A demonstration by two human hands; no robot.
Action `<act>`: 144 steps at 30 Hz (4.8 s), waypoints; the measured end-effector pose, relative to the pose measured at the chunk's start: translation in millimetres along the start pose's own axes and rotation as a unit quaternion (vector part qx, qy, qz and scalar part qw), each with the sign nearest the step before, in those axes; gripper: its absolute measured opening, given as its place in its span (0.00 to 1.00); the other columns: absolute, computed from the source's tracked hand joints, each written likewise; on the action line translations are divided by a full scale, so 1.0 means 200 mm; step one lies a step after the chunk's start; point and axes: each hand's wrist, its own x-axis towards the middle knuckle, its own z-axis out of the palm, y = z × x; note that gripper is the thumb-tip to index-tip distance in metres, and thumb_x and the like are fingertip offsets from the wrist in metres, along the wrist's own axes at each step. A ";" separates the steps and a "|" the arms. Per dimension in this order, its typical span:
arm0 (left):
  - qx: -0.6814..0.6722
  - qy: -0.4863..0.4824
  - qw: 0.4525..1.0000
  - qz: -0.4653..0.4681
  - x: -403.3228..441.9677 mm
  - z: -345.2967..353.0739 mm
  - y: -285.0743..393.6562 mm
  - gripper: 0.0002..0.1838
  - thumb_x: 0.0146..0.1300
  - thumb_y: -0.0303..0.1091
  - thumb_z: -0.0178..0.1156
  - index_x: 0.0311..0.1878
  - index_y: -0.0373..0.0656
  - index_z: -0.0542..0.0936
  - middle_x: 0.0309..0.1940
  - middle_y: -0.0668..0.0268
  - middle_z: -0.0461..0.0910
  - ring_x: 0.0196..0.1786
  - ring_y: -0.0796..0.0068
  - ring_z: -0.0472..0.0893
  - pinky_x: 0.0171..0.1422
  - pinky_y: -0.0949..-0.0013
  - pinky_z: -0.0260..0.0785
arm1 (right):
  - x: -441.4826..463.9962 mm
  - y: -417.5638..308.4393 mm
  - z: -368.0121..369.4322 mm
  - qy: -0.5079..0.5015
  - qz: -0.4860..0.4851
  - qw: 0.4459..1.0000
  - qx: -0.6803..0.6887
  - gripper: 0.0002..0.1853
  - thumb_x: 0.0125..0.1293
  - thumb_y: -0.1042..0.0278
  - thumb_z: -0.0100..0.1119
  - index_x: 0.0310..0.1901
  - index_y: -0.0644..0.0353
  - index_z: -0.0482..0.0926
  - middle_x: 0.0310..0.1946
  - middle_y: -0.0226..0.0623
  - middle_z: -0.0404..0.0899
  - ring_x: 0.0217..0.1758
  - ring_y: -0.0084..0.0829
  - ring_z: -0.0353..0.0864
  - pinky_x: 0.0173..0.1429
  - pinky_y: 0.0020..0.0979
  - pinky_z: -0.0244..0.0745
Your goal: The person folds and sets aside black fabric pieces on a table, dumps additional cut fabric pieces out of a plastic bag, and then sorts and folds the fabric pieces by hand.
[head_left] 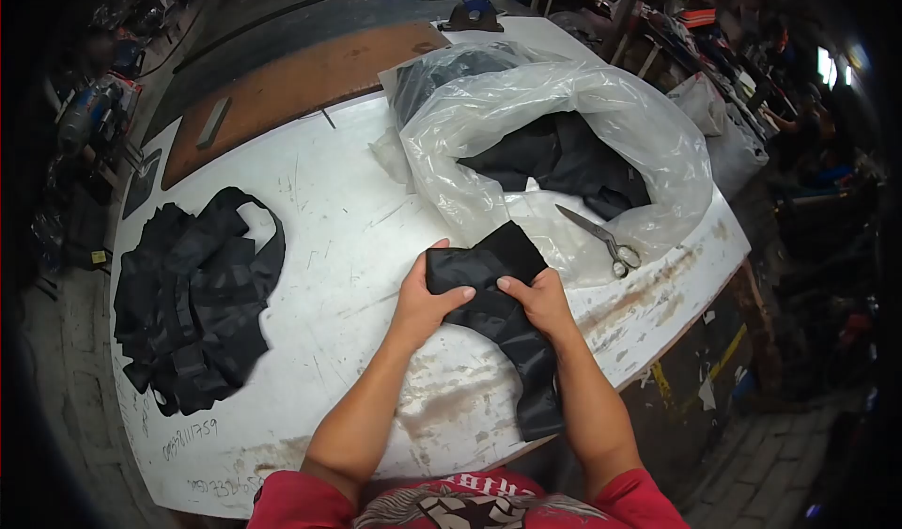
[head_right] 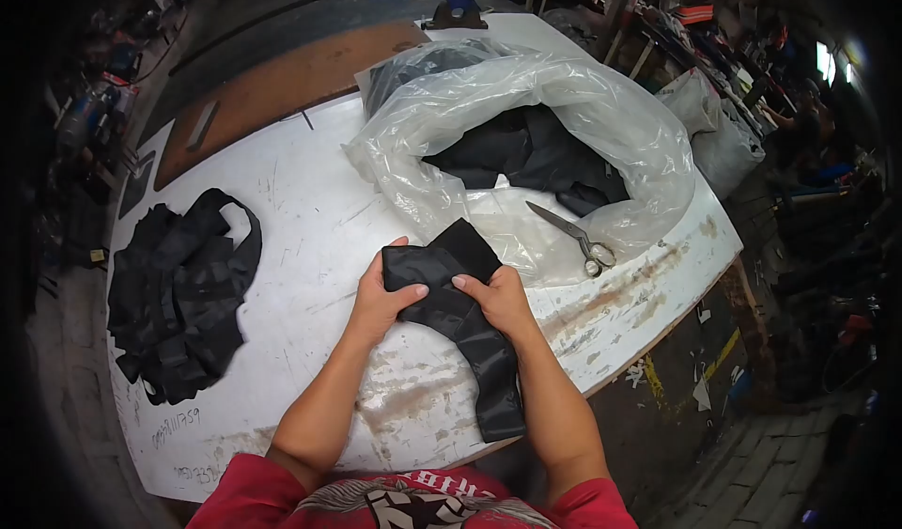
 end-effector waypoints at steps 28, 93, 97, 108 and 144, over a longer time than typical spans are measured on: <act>-0.017 0.061 0.997 0.035 0.02 -0.05 0.04 0.29 0.51 0.16 0.65 0.59 0.35 0.73 0.45 0.64 0.80 0.46 0.76 0.81 0.54 0.71 0.75 | 0.01 0.05 -0.08 -0.095 -0.038 0.994 0.049 0.14 0.66 0.69 0.61 0.49 0.68 0.78 0.39 0.31 0.82 0.39 0.17 0.78 0.46 0.21 0.74; 0.456 -0.048 0.873 0.168 -0.17 0.22 -0.19 0.41 0.50 0.31 0.67 0.70 0.41 0.63 0.47 0.59 0.80 0.57 0.58 0.74 0.71 0.54 0.55 | 0.08 -0.11 -0.34 0.271 -0.158 0.949 -0.029 0.14 0.65 0.65 0.62 0.48 0.64 0.76 0.33 0.33 0.81 0.30 0.21 0.78 0.32 0.25 0.76; 0.463 -0.051 0.867 0.175 -0.17 0.23 -0.17 0.41 0.50 0.29 0.67 0.70 0.43 0.63 0.47 0.59 0.80 0.56 0.59 0.73 0.68 0.57 0.58 | 0.30 -0.24 -0.41 0.336 -0.067 0.938 -0.041 0.25 0.63 0.62 0.64 0.59 0.62 0.69 0.47 0.35 0.79 0.39 0.24 0.79 0.35 0.28 0.75; 0.477 -0.052 0.863 0.159 -0.16 0.25 -0.13 0.41 0.51 0.33 0.68 0.69 0.41 0.63 0.46 0.62 0.79 0.58 0.61 0.73 0.76 0.51 0.47 | 0.57 -0.28 -0.46 0.360 -0.003 0.932 0.027 0.38 0.62 0.66 0.64 0.70 0.63 0.55 0.57 0.41 0.73 0.44 0.32 0.80 0.35 0.32 0.75; 0.080 -0.071 0.994 0.009 -0.06 0.12 -0.25 0.23 0.68 0.35 0.55 0.63 0.37 0.70 0.36 0.67 0.82 0.41 0.70 0.81 0.45 0.66 0.76 | -0.11 -0.11 0.09 0.098 -0.239 0.964 -0.061 0.08 0.62 0.72 0.64 0.42 0.63 0.80 0.32 0.28 0.81 0.34 0.19 0.79 0.40 0.25 0.77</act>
